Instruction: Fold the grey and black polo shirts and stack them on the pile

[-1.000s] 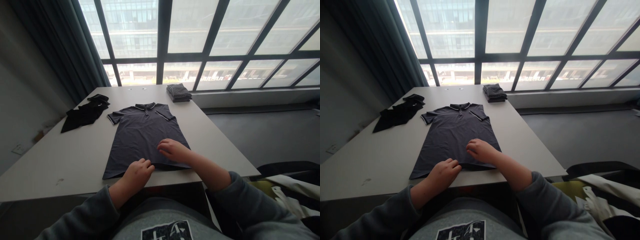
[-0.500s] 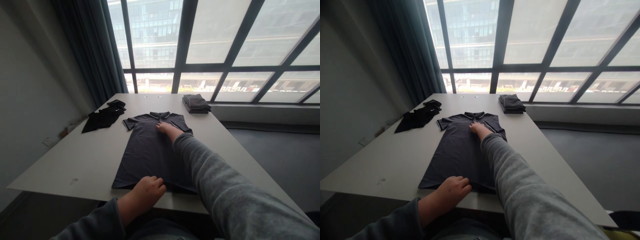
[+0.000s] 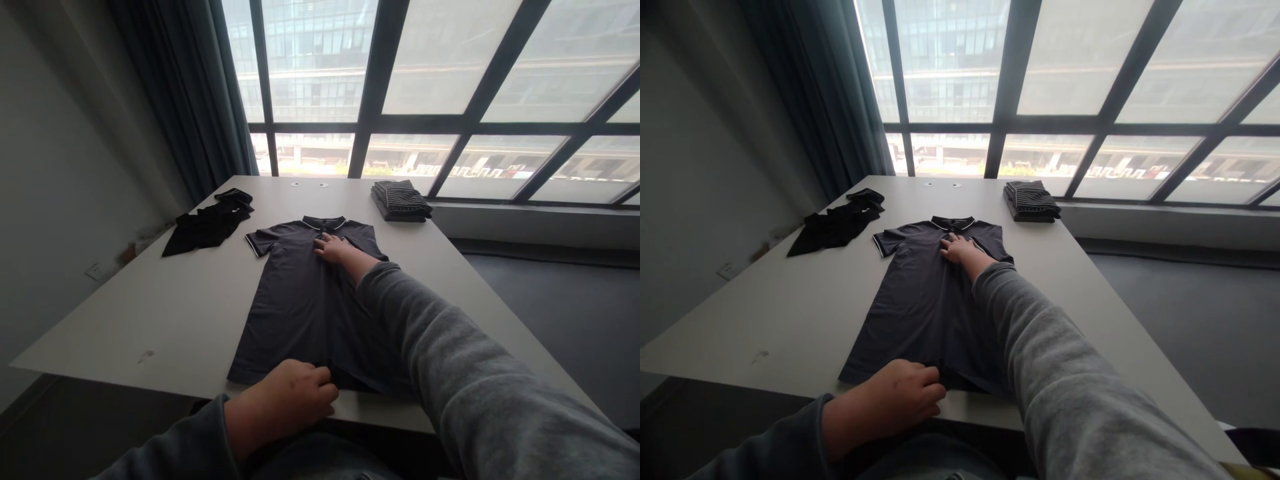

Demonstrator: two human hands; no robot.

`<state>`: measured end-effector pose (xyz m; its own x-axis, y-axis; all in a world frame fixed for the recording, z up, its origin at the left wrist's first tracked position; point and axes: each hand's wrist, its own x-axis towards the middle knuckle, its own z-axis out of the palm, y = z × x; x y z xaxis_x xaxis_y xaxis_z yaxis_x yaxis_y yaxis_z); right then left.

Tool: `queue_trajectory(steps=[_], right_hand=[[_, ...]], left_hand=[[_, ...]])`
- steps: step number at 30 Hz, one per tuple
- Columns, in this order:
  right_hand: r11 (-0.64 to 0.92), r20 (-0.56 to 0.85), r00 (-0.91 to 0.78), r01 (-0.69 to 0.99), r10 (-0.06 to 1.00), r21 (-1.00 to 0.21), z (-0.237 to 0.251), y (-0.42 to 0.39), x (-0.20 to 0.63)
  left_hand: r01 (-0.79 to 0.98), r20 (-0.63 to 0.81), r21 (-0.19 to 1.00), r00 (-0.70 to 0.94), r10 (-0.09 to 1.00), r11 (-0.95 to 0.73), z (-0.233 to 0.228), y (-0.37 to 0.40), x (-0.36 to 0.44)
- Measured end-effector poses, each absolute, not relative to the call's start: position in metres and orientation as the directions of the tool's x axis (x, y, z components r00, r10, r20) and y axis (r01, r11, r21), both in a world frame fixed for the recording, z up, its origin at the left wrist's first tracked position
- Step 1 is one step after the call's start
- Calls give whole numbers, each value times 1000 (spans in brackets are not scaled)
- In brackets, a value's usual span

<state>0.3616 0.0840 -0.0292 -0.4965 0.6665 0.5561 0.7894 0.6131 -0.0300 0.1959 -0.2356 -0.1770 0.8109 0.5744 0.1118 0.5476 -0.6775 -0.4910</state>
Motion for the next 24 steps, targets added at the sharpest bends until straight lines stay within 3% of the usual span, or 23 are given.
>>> queue_trajectory(steps=[3, 8, 15, 24], right_hand=[[585, 622, -405, 804, 670, -105, -52, 65, 361], [580, 668, -369, 806, 646, -116, -120, 21, 403], [565, 621, -383, 817, 684, -118, -210, -15, 491], [576, 610, -409, 812, 678, -96, -214, -24, 504]], left_hand=[[640, 262, -418, 765, 588, -645, -154, -222, 186], [856, 544, -312, 517, 661, -413, -119, -172, 147], [853, 438, -414, 492, 752, -317, -152, -138, 83], [854, 470, -438, 483, 739, -280, -156, -144, 73]])
